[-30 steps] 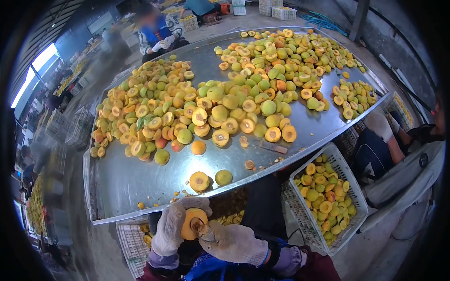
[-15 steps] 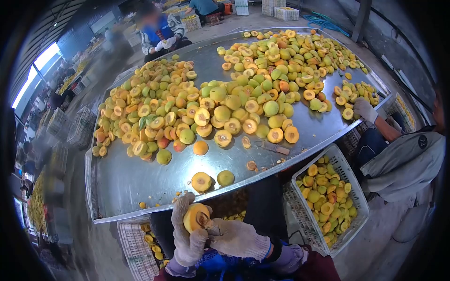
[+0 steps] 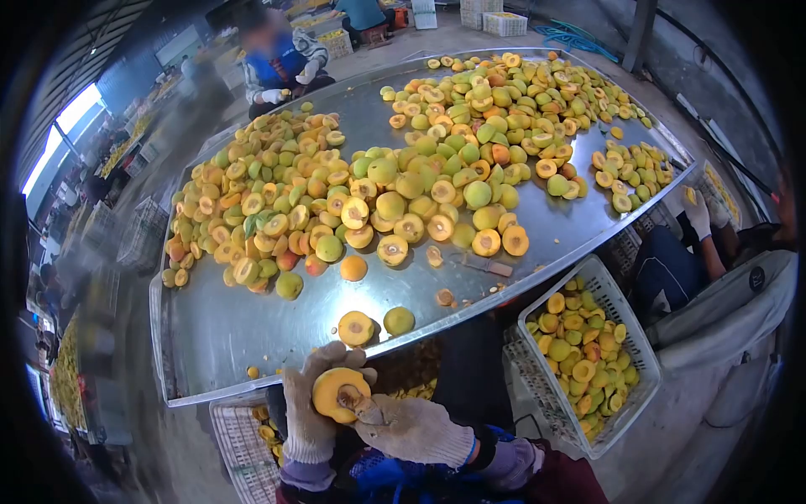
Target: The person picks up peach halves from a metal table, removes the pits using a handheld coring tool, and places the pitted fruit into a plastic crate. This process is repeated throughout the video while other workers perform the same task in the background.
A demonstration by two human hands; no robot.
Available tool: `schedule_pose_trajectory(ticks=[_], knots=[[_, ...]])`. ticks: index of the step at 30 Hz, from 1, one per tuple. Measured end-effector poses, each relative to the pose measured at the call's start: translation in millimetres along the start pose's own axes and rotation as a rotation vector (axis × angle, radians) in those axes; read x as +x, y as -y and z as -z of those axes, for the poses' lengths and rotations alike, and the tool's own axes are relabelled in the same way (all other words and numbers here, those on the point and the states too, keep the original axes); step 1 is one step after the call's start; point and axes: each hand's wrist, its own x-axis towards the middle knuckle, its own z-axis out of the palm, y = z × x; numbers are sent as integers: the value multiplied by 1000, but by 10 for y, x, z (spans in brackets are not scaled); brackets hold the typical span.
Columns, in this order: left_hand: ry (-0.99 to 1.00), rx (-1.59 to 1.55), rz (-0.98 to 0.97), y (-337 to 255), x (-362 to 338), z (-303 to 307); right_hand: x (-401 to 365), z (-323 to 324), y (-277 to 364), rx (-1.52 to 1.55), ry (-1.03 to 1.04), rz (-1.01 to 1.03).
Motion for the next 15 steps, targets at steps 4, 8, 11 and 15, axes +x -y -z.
schedule_pose_trajectory(ticks=[4,8,11,15], knots=[[-97,181,-228,194,-128,49,-1,-117,-99,-310,-175,323],[-177,286,-323,189,-148,-51,0,-159,-137,-148,-162,427],[-190,103,-242,128,-105,-83,-17,-154,-98,-195,-190,381],[-144,34,-218,145,-152,-1,-32,-142,-65,-383,-287,288]])
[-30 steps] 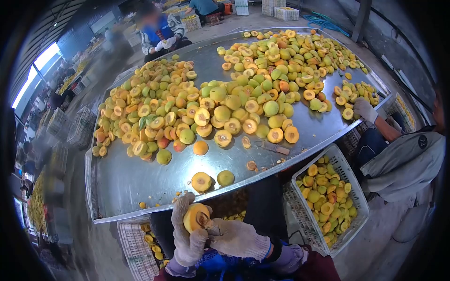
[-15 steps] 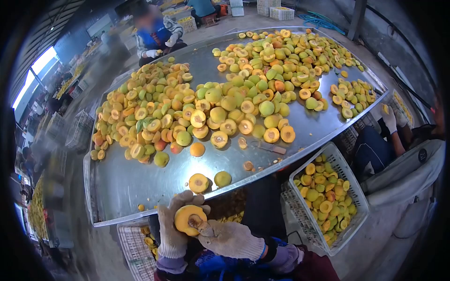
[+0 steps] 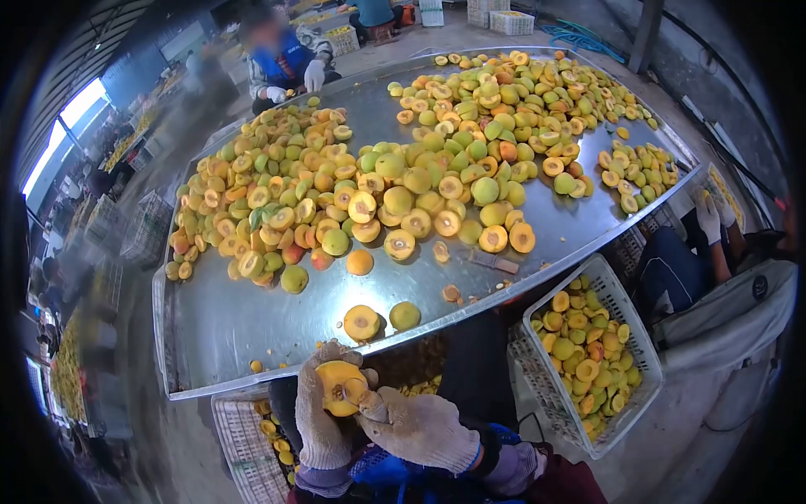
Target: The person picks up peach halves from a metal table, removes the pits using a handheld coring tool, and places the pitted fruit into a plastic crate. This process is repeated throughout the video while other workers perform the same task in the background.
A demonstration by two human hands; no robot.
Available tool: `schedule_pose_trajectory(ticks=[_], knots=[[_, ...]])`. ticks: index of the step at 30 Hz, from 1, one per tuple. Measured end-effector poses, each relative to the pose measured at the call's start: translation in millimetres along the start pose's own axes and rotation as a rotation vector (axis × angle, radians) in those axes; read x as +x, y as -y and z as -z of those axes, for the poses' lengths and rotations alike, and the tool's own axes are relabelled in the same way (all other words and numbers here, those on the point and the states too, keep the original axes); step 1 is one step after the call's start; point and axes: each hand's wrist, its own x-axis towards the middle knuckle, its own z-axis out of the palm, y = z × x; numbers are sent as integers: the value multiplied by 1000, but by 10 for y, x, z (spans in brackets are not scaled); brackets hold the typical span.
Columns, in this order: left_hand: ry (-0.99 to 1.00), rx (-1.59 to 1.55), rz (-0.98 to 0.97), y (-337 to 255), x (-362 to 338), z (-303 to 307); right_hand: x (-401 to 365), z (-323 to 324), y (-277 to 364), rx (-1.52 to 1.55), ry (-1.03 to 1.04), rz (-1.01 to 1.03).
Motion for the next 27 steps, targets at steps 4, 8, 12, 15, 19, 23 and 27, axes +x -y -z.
schedule_pose_trajectory(ticks=[4,8,12,15,19,23,27], knots=[[46,59,-54,7,-16,34,36,45,74,117,34,-125],[27,207,-185,56,-54,-28,13,26,27,-14,-66,73],[27,367,-375,132,-73,1,2,-87,45,89,-168,32],[56,389,-410,114,-77,-18,53,86,91,600,127,-313],[158,819,-699,40,19,29,139,267,-17,1212,585,-671],[200,970,-713,6,95,-16,140,337,-82,1253,582,-717],[148,74,202,-73,244,36,156,204,-62,1100,519,-681]])
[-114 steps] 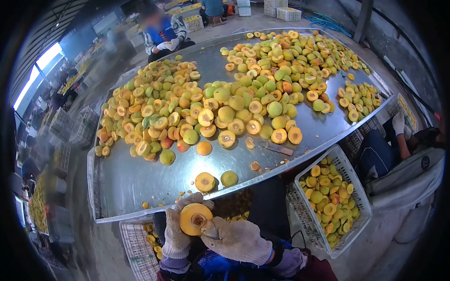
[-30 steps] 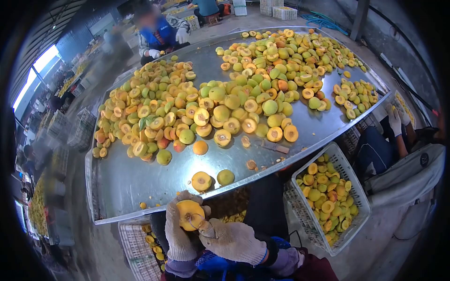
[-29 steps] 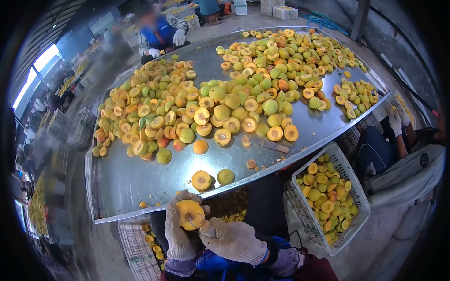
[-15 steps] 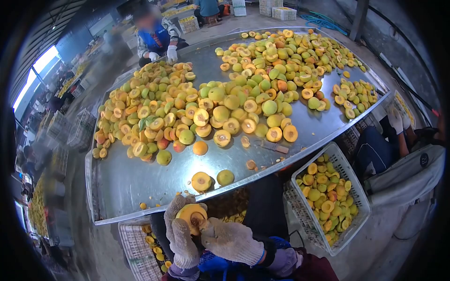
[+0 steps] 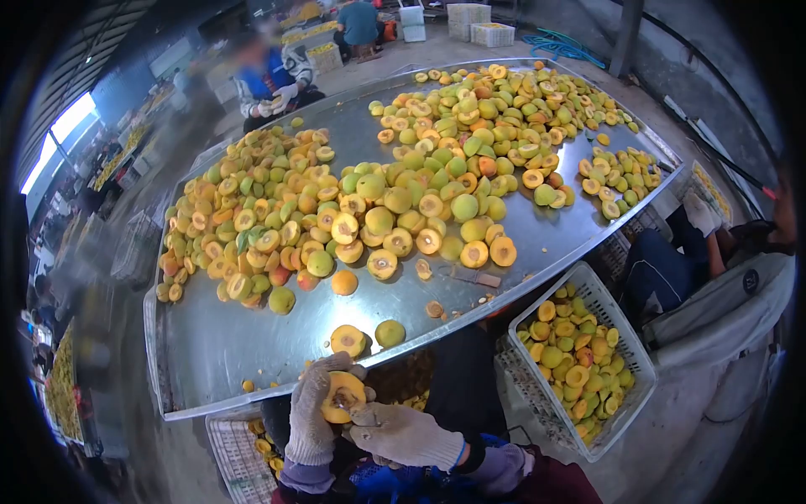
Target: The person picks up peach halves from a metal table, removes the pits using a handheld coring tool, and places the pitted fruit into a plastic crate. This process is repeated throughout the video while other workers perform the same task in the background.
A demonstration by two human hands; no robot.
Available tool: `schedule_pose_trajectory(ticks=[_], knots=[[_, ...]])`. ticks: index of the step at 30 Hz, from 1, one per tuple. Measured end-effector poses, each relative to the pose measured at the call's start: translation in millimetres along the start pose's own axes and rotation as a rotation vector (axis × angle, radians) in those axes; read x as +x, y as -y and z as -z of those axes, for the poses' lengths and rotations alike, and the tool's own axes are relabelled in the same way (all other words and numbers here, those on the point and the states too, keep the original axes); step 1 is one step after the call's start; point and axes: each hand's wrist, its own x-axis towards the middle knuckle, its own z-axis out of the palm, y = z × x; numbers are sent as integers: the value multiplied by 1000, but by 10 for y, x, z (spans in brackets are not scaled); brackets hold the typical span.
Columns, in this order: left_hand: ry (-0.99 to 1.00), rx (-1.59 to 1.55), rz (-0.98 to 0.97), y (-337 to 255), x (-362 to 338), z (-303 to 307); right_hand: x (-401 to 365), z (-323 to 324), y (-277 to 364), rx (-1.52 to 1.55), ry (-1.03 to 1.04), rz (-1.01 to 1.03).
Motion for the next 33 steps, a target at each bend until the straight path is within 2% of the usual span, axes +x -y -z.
schedule_pose_trajectory(ticks=[1,2,3,5,6,8,11,12,13,15,16,18,20,22,24,25,27,28,29,30,31,32,33], knots=[[-22,-50,-11,57,46,42,21,-38,9,-87,-131,39],[-70,-132,10,67,89,88,43,-33,4,-470,-269,327],[-122,-219,29,81,135,140,75,-14,-41,-475,-278,326],[-283,-208,-116,248,291,311,195,60,-200,-754,-396,606],[-278,-268,-110,262,301,415,303,123,-202,-538,-463,675],[-245,-409,-73,229,287,514,372,387,-116,-899,-590,620],[-309,-336,-48,227,255,455,813,954,-229,-1422,-704,551],[-307,-330,-41,262,257,439,1029,1133,-360,-1286,-745,541],[-297,-329,-39,291,263,435,1138,1248,-373,-1317,-717,414],[-320,-308,-7,323,269,434,1085,1255,4,-831,-747,-47],[-303,-355,3,318,273,427,1082,1321,30,-830,-748,-44],[-336,-294,-8,329,302,449,1023,1509,17,-945,-997,252],[-386,-216,-24,316,321,454,1023,1920,-101,-1225,-1232,351],[-366,-230,-26,372,353,501,897,2243,-119,-1398,-1219,140],[-383,-169,-19,356,367,427,860,2439,-263,-1431,-1248,179],[-365,-106,-53,384,371,383,860,2550,-379,-1484,-1181,223],[-330,-48,72,295,345,341,820,2474,-334,-1529,-1140,128],[-313,-37,53,302,349,319,794,2482,-312,-1566,-1093,182],[-297,-22,36,310,359,299,828,2491,-307,-1474,-1118,132],[-300,-12,50,296,348,293,850,2551,-365,-1430,-1152,175],[-298,-3,66,293,338,299,851,2511,-340,-1347,-1229,322],[-239,-77,-22,462,360,454,859,2457,-271,-1197,-1253,143],[-235,-80,29,342,311,407,815,2400,-255,-1064,-1254,278]])
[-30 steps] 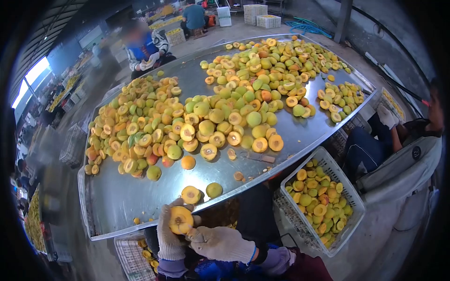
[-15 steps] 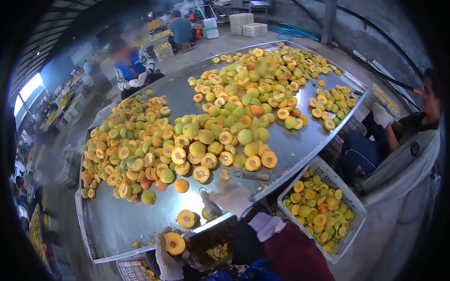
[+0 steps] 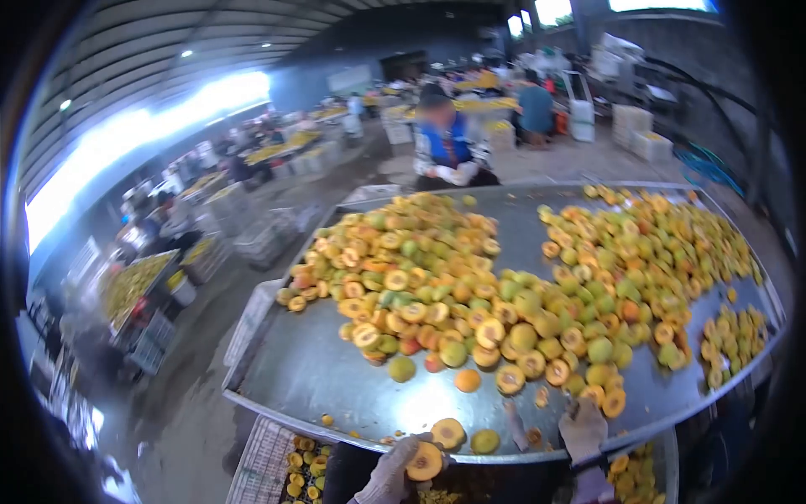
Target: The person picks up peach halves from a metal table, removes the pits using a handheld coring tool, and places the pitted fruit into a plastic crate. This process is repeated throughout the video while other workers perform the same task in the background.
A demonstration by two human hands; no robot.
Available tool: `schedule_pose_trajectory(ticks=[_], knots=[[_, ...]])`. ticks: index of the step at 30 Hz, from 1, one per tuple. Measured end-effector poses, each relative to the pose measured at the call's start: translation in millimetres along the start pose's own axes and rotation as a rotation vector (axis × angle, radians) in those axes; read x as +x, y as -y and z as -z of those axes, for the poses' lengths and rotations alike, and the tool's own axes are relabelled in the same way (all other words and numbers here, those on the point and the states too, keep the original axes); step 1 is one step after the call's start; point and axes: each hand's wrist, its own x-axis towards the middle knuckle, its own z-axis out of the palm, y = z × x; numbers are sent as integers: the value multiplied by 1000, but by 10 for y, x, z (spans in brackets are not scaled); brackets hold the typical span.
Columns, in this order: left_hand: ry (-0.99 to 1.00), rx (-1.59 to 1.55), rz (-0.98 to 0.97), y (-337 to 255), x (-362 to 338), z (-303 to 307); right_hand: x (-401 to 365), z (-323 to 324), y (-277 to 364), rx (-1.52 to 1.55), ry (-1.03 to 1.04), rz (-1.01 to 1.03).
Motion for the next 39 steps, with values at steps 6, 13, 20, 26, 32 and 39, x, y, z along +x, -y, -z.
schedule_pose_trajectory(ticks=[6,13,20,26,32,39], knots=[[-83,-31,28,-161,-96,-145,-567,587,772,1059,520,-256],[6,-126,-315,-189,-288,-197,-1473,635,1522,1128,763,-11],[62,-147,-344,-258,-466,-167,-1473,1000,1955,424,811,199],[45,-30,-465,-225,-494,-140,-1559,937,2003,557,511,345],[43,9,-482,-243,-577,-183,-1561,1004,2022,480,512,407],[76,10,-513,-250,-630,-167,-1714,941,2041,359,606,358]])
